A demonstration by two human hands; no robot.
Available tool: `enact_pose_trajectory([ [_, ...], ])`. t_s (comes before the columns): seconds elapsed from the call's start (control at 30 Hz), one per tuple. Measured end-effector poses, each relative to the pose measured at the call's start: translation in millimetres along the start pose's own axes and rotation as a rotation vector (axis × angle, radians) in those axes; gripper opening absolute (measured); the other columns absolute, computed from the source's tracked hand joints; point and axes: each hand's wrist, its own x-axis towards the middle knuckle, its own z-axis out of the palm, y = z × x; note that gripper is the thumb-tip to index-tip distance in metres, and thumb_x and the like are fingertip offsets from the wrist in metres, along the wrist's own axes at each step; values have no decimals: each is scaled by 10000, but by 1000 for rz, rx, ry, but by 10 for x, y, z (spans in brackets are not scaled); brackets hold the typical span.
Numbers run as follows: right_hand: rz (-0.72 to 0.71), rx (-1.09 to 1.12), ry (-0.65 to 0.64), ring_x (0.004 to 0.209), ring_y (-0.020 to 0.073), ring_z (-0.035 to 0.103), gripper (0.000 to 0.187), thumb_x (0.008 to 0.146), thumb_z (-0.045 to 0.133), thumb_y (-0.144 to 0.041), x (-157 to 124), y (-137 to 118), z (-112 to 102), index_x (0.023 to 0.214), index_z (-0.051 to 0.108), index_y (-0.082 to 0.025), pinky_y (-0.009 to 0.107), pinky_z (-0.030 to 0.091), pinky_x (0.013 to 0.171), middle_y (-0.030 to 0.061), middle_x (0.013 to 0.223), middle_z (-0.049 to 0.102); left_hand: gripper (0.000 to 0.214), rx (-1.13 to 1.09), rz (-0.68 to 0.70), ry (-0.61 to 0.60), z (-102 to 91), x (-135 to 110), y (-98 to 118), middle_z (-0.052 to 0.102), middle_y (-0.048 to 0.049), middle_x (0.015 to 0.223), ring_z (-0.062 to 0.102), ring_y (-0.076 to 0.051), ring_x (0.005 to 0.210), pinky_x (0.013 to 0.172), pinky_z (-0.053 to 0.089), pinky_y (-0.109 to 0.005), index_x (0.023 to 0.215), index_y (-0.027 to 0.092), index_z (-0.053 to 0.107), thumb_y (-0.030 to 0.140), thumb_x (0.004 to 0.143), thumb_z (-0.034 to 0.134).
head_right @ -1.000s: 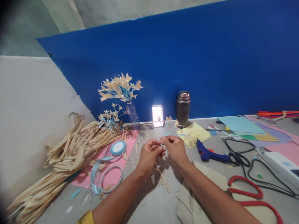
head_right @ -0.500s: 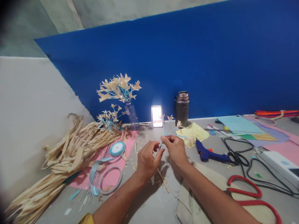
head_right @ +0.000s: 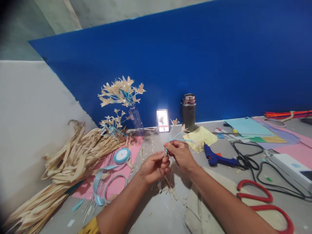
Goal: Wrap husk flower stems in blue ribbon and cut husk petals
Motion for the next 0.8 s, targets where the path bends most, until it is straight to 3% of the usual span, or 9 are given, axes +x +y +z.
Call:
enact_pose_trajectory([
  [0.1, 73, 134, -117, 555, 140, 529, 418, 608, 845, -566, -7, -19, -27, 629, 651, -196, 282, 441, 564, -3, 603, 607, 237, -97, -20, -119, -18, -15, -26, 486, 44, 617, 444, -61, 487, 470, 369, -191, 773, 135, 569, 209, 718, 787],
  [0.17, 73, 146, -123, 547, 131, 519, 399, 616, 854, -539, 8, -21, -51, 642, 660, -192, 276, 427, 560, -9, 604, 604, 249, -86, -18, -101, -10, -13, -36, 509, 35, 629, 452, -62, 488, 451, 352, -182, 768, 136, 572, 216, 701, 798],
  [0.23, 31, 88, -92, 527, 118, 472, 396, 639, 843, -532, 35, -20, -70, 620, 653, -185, 267, 385, 536, -24, 567, 561, 229, 7, 25, -8, 6, -7, -33, 559, 11, 660, 486, -77, 504, 451, 369, -190, 790, 136, 599, 241, 707, 785],
  [0.3, -16, 16, -37, 508, 108, 412, 410, 649, 827, -547, 64, -25, -81, 606, 653, -179, 263, 326, 506, -40, 533, 509, 193, 201, 195, 178, 26, -8, -33, 613, -22, 717, 534, -105, 550, 471, 403, -209, 832, 142, 635, 292, 760, 735],
  [0.4, -50, -41, 60, 495, 104, 349, 438, 645, 795, -591, 87, -43, -82, 611, 660, -176, 265, 257, 486, -51, 510, 460, 165, 639, 612, 453, 44, -34, -59, 665, -48, 842, 589, -144, 683, 555, 451, -233, 898, 178, 682, 325, 824, 678],
  [0.47, -57, -66, 103, 505, 108, 345, 429, 652, 780, -591, 86, -53, -78, 617, 664, -179, 267, 253, 493, -47, 523, 465, 145, 914, 818, 498, 41, -57, -92, 667, -48, 912, 596, -159, 755, 610, 460, -242, 923, 209, 699, 295, 806, 709],
  [0.53, -62, -103, 121, 522, 116, 359, 403, 665, 775, -568, 79, -53, -72, 615, 666, -183, 269, 268, 506, -40, 539, 481, 159, 1091, 927, 474, 28, -72, -127, 658, -48, 938, 592, -169, 778, 637, 457, -251, 943, 232, 708, 249, 787, 730],
  [0.67, -63, -123, 119, 524, 118, 368, 386, 662, 774, -542, 72, -38, -54, 589, 659, -182, 273, 288, 520, -40, 530, 488, 118, 1229, 951, 469, 14, -63, -164, 656, -48, 903, 578, -171, 740, 657, 440, -268, 919, 242, 713, 192, 819, 675],
  [0.8, -68, -122, 106, 518, 112, 369, 392, 665, 774, -534, 70, -48, -47, 565, 647, -176, 271, 300, 528, -44, 510, 482, 62, 1182, 856, 455, 33, -33, -123, 634, -48, 850, 567, -172, 771, 642, 417, -258, 814, 208, 679, 169, 826, 632],
])
